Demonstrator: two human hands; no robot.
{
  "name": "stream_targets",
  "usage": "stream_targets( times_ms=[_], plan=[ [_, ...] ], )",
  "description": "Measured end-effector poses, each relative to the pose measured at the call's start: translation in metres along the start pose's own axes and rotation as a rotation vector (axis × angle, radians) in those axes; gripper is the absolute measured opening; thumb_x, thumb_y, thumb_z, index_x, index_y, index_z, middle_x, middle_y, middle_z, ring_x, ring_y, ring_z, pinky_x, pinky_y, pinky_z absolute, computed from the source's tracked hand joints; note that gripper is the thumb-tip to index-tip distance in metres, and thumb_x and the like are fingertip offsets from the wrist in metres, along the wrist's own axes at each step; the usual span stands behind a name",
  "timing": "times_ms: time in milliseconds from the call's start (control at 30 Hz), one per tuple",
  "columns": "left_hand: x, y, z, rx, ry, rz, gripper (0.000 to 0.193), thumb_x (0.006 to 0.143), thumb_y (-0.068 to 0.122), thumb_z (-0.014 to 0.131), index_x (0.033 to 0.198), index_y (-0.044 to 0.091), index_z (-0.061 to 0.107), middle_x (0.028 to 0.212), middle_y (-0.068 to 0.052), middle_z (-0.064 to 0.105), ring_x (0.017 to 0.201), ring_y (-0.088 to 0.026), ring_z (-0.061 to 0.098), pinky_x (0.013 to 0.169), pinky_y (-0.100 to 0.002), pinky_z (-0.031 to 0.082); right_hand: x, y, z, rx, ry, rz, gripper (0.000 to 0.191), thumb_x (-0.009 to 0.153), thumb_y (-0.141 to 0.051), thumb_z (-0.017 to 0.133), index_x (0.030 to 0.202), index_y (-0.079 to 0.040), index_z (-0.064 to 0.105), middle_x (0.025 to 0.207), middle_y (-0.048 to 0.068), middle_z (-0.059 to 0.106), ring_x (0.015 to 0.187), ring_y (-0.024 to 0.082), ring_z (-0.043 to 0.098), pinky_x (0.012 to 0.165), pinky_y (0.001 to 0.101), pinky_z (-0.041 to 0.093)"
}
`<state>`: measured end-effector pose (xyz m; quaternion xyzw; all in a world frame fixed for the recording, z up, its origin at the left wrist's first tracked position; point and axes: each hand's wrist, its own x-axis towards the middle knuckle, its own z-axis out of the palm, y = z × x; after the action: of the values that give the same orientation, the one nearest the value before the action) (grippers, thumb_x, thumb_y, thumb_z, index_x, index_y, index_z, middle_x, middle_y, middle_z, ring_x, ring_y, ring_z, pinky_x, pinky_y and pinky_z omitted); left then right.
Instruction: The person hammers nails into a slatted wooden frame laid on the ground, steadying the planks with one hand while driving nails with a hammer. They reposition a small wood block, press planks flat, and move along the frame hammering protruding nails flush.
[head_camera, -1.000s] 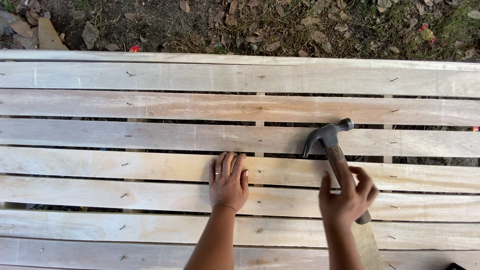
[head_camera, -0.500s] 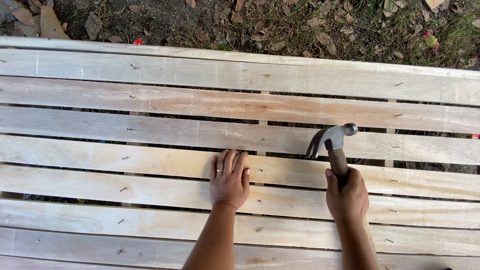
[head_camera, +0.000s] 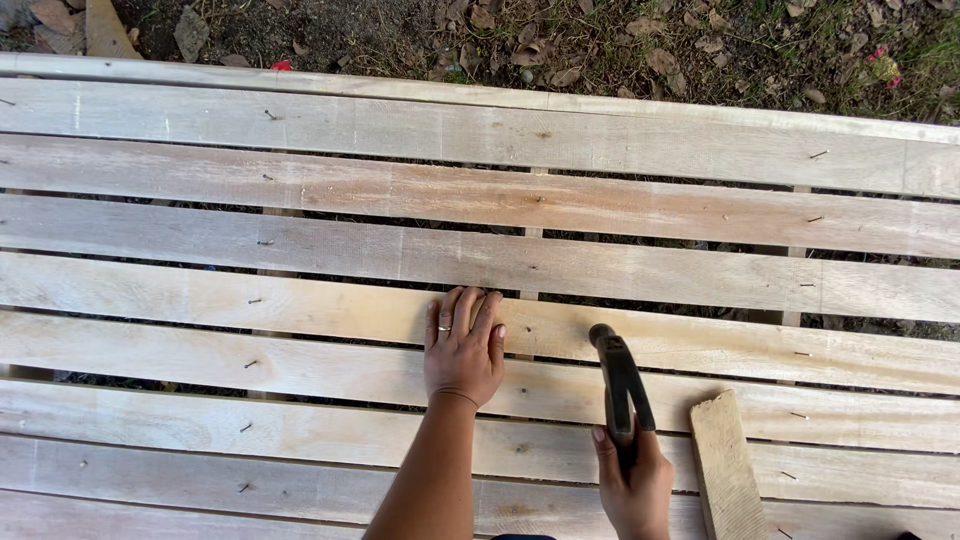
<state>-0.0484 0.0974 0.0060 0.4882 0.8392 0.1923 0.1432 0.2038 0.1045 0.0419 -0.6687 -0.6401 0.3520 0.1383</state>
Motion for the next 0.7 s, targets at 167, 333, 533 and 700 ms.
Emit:
stream_targets(
  times_ms=[167,333,533,700],
  plan=[
    [0.001,0.000,0.000,0.033,-0.015,-0.002,0.044,0.097,0.034,0.050,0.140,0.022,0.055,0.144,-0.005,0.046,0.142,-0.026,0.036,0.122,-0.054,0.020,-0.007,0.002,0.005,0.028,-0.055,0.050,0.032,0.090,-0.029,0.072,0.107,-0.002,0.066,0.051,0.009,0.058,0.045,0.013,0.050,0.046,0.0304,0.042],
    [0.001,0.000,0.000,0.048,-0.046,-0.013,0.044,0.098,0.035,0.048,0.141,0.023,0.054,0.144,-0.004,0.045,0.143,-0.025,0.035,0.123,-0.053,0.020,-0.007,0.005,0.007,0.103,-0.082,0.076,0.032,0.092,-0.029,0.067,0.105,0.000,0.062,0.056,0.007,0.067,0.048,0.013,0.066,0.046,0.0309,0.051],
    [-0.001,-0.001,0.002,0.061,-0.010,0.007,0.044,0.099,0.036,0.048,0.142,0.025,0.054,0.145,-0.004,0.045,0.143,-0.026,0.035,0.123,-0.052,0.020,-0.005,0.016,0.009,0.011,-0.091,0.126,0.031,0.095,-0.029,0.067,0.102,0.001,0.062,0.057,0.012,0.066,0.049,0.017,0.063,0.048,0.0334,0.050],
    [0.000,-0.001,0.003,0.062,-0.025,-0.002,0.044,0.099,0.037,0.049,0.142,0.026,0.054,0.146,-0.004,0.045,0.143,-0.026,0.035,0.123,-0.053,0.020,-0.007,0.017,0.010,0.027,-0.044,0.038,0.032,0.093,-0.027,0.066,0.110,0.000,0.061,0.057,0.011,0.066,0.048,0.016,0.063,0.047,0.0323,0.049]
  ],
)
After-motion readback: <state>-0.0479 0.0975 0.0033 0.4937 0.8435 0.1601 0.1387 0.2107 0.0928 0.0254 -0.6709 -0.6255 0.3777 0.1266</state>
